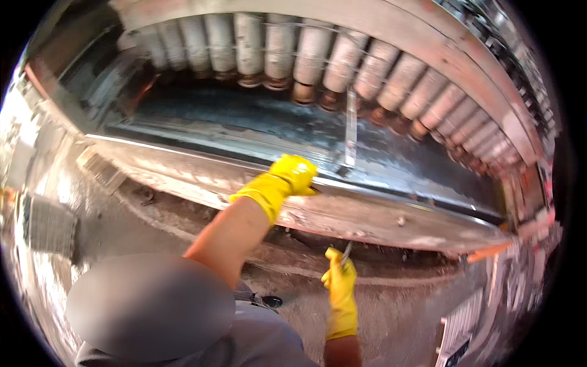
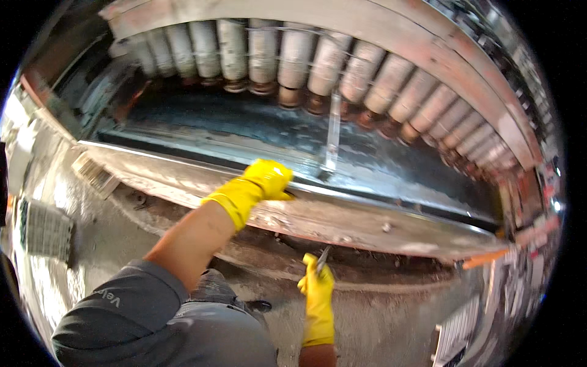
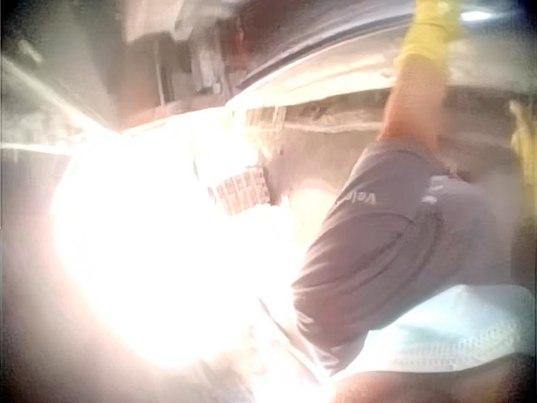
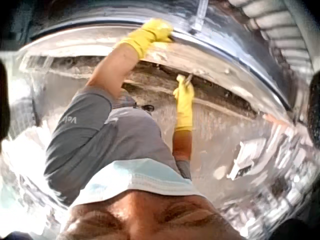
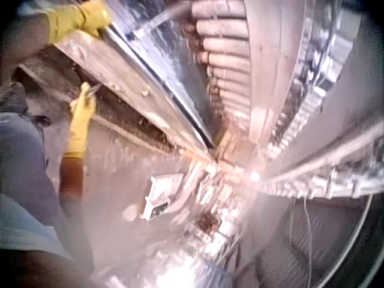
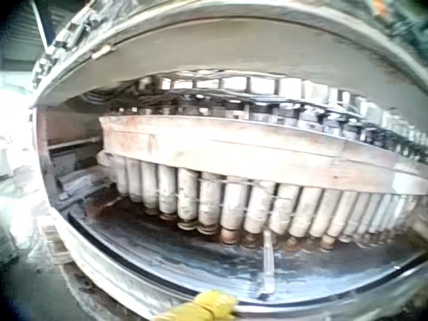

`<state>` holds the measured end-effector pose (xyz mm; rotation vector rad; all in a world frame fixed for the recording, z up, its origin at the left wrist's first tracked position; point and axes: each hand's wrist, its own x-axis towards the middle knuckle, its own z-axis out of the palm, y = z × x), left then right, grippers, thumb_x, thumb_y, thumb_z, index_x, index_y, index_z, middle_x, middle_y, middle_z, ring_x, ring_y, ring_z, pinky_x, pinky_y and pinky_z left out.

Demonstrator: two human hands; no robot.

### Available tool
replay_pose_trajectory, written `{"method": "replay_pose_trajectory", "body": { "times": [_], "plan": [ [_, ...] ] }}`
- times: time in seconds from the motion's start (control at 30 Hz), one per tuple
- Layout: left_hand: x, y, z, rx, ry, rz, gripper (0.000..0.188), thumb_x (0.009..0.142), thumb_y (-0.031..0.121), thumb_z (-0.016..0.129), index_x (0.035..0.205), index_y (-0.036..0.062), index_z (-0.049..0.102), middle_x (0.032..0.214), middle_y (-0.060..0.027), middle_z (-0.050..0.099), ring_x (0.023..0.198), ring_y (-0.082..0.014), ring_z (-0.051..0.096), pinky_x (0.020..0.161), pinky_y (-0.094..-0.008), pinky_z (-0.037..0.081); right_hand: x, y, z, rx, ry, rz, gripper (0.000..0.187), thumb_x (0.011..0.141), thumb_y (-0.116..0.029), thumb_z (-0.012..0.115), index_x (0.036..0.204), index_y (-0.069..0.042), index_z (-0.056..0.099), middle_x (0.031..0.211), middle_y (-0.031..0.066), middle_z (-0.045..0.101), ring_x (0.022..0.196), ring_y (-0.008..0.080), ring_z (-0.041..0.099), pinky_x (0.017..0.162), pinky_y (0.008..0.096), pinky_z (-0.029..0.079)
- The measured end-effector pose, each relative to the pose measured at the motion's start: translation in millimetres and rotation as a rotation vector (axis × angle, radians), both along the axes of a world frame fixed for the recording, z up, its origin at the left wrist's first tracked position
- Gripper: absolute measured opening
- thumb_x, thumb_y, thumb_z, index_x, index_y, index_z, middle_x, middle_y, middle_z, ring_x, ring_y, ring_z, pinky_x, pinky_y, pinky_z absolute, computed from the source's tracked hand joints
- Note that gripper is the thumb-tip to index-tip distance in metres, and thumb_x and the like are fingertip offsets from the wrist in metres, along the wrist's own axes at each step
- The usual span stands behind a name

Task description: The person uses a long metal tool to scrape debris from the interior of a large industrial machine. They repeatedly insert the tool into the gap between the machine's curved wall and a horizontal bar, pulling out dark residue. The person then moves to a nearby area and places the collected debris into a white plastic crate.

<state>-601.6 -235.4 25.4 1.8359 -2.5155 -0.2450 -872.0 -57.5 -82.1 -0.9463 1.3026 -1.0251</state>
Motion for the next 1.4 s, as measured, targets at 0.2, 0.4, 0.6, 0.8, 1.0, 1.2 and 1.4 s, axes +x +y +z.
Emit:
{"method": "replay_pose_trajectory", "body": {
  "times": [0.2,0.4,0.6,0.8,1.0,1.2,1.4],
  "plan": [
    [-10.5,19.4,31.2,-0.046,-0.04,0.034,0.052,0.08,0.053,0.08,0.108,0.0102,0.072,0.105,-0.0169,0.074,0.103,-0.038,0.069,0.087,-0.0489,0.055,-154.8,296.3,-121.2,0.608,0.259,-0.209,0.045,0.095,-0.046,0.071,0.095,-0.002,0.063,0.067,0.0062,0.064,0.057,0.0149,0.063,0.052,0.0321,0.049],
    [8.1,3.3,-4.9,-0.285,-0.053,0.019,0.073,0.068,0.048,0.09,0.125,0.0096,0.066,0.114,-0.0181,0.072,0.107,-0.0402,0.067,0.091,-0.0479,0.054,-173.4,477.2,-141.0,0.805,0.165,-0.685,0.057,0.096,-0.056,0.063,0.108,0.0,0.065,0.073,0.0122,0.069,0.063,0.0231,0.069,0.058,0.0382,0.055],
    [18.6,6.1,-59.4,-0.562,0.125,0.084,0.078,0.07,0.025,0.088,0.14,0.0072,0.058,0.132,-0.0168,0.066,0.122,-0.0388,0.061,0.108,-0.0468,0.046,-139.6,469.6,-150.6,0.816,0.058,-0.854,0.052,0.096,-0.051,0.063,0.115,-0.002,0.062,0.074,0.0132,0.069,0.064,0.0241,0.069,0.059,0.039,0.054],
    [-61.8,11.1,-88.8,-0.944,0.054,0.131,0.081,0.08,0.019,0.079,0.153,0.0087,0.046,0.158,-0.0164,0.044,0.147,-0.0377,0.038,0.127,-0.0512,0.02,-183.8,410.9,-151.6,0.815,0.019,-0.836,0.048,0.096,-0.046,0.063,0.121,-0.005,0.06,0.075,0.0141,0.069,0.065,0.0252,0.07,0.059,0.0399,0.054],
    [-252.3,-29.2,-60.9,-0.863,0.156,-0.11,0.081,0.077,0.018,0.079,0.151,0.0068,0.048,0.154,-0.0184,0.048,0.144,-0.0412,0.041,0.125,-0.0547,0.023,-290.7,375.5,-131.4,0.785,0.066,-0.939,0.047,0.096,-0.041,0.064,0.127,-0.007,0.057,0.076,0.015,0.069,0.067,0.0263,0.07,0.06,0.0407,0.054],
    [-484.8,-93.3,-45.0,-0.728,0.294,-0.328,0.078,0.076,0.02,0.079,0.148,0.0082,0.051,0.15,-0.0205,0.05,0.139,-0.0447,0.044,0.122,-0.0564,0.028,-403.1,360.7,-109.4,0.754,0.097,-1.175,0.047,0.096,-0.036,0.064,0.133,-0.009,0.055,0.077,0.016,0.069,0.068,0.0273,0.07,0.06,0.0415,0.054],
    [-698.6,-151.1,-37.4,-0.684,0.345,-0.404,0.075,0.079,0.026,0.078,0.148,0.0098,0.051,0.149,-0.0195,0.052,0.136,-0.0426,0.047,0.12,-0.0556,0.031,-481.4,362.1,-122.5,0.882,0.031,-1.29,0.05,0.096,-0.031,0.064,0.139,-0.011,0.052,0.078,0.0169,0.07,0.069,0.0284,0.07,0.061,0.0423,0.054]
  ]
}}
